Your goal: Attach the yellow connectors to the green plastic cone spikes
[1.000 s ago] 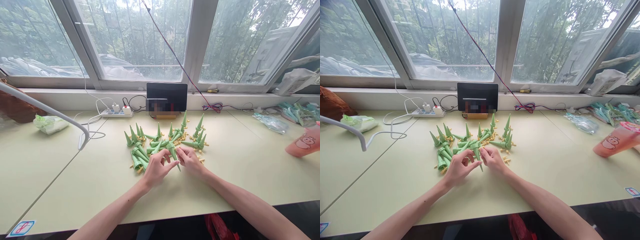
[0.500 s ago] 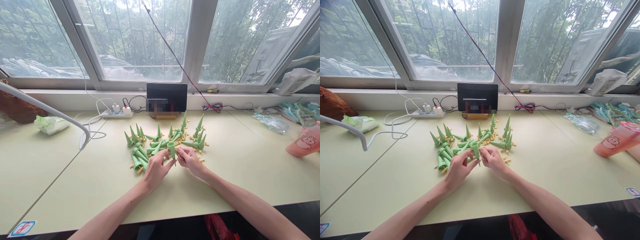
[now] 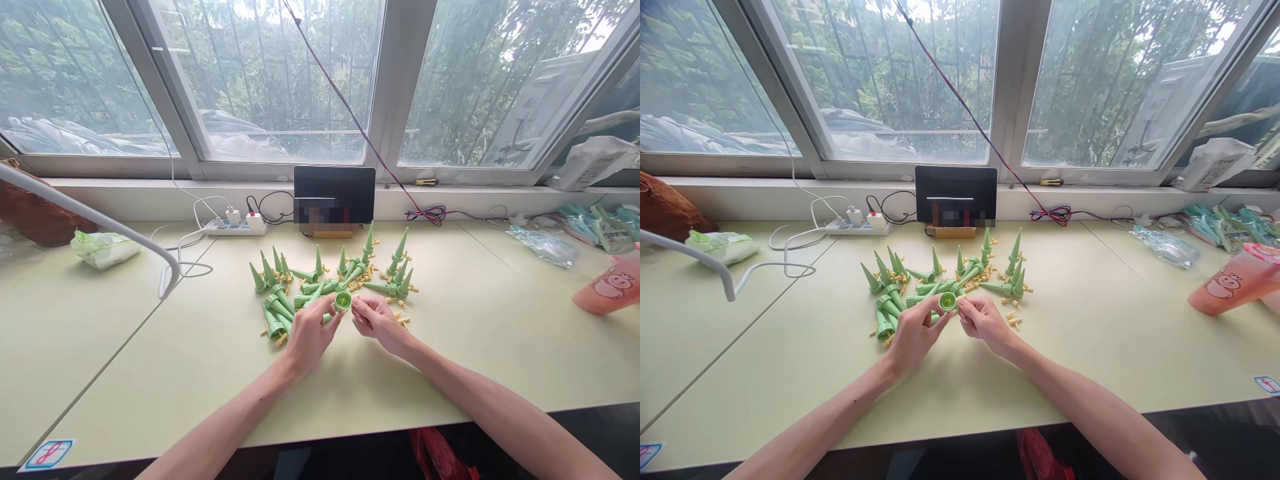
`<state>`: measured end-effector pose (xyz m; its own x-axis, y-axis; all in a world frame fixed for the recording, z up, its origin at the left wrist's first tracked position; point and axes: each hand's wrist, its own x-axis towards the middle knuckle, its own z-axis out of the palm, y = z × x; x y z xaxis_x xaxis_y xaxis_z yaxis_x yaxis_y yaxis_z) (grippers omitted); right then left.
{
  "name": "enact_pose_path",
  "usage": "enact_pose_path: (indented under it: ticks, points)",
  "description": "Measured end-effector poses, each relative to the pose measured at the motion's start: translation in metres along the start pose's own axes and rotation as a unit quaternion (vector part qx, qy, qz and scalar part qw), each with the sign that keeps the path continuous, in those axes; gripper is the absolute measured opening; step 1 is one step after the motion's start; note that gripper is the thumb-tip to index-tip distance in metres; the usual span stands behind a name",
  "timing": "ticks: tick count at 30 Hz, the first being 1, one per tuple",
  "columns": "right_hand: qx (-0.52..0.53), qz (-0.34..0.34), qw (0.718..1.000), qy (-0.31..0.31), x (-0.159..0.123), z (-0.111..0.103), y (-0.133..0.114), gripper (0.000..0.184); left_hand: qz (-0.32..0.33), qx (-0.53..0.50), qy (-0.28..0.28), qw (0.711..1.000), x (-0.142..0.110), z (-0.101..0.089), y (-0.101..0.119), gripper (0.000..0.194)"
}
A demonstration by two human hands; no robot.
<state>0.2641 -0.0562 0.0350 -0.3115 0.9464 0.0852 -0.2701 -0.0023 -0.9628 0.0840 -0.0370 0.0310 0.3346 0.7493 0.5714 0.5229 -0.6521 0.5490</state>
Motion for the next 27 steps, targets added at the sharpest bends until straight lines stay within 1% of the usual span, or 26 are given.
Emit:
enact_pose_path:
  ticks: [3,6,13,15,18,20,22,25,27]
  points:
    - [-0.003,-0.002,1.0,-0.01,0.0,0.0,0.0,0.052,-0.043,-0.015,-0.001,0.999,0.002,-0.003,0.0,0.028]
    - [-0.005,0.001,1.0,-0.014,0.0,0.0,0.0,0.052,-0.081,-0.033,-0.006,0.996,0.004,-0.007,0.001,0.029]
    - [-0.016,0.011,1.0,-0.012,-0.001,0.003,-0.004,0.054,-0.103,-0.059,-0.006,0.993,0.006,-0.013,0.005,0.03]
    - [-0.024,0.012,1.0,-0.012,-0.001,0.004,-0.005,0.054,-0.109,-0.073,0.003,0.991,0.008,-0.013,0.007,0.031]
    - [-0.035,0.015,0.999,-0.01,-0.002,0.005,-0.007,0.054,-0.137,-0.109,0.023,0.984,0.01,-0.014,0.009,0.033]
    - [-0.047,0.015,0.999,-0.007,-0.002,0.006,-0.008,0.055,-0.153,-0.128,0.04,0.979,0.011,-0.014,0.009,0.028]
    - [-0.057,0.016,0.998,-0.006,-0.002,0.007,-0.009,0.056,-0.151,-0.133,0.049,0.978,0.012,-0.015,0.008,0.019]
    - [-0.073,0.012,0.997,-0.008,-0.003,0.007,-0.009,0.057,-0.131,-0.14,0.031,0.981,0.013,-0.017,0.007,0.009]
    - [-0.087,0.008,0.996,-0.007,-0.003,0.006,-0.009,0.056,-0.12,-0.154,0.019,0.981,0.013,-0.018,0.007,0.01]
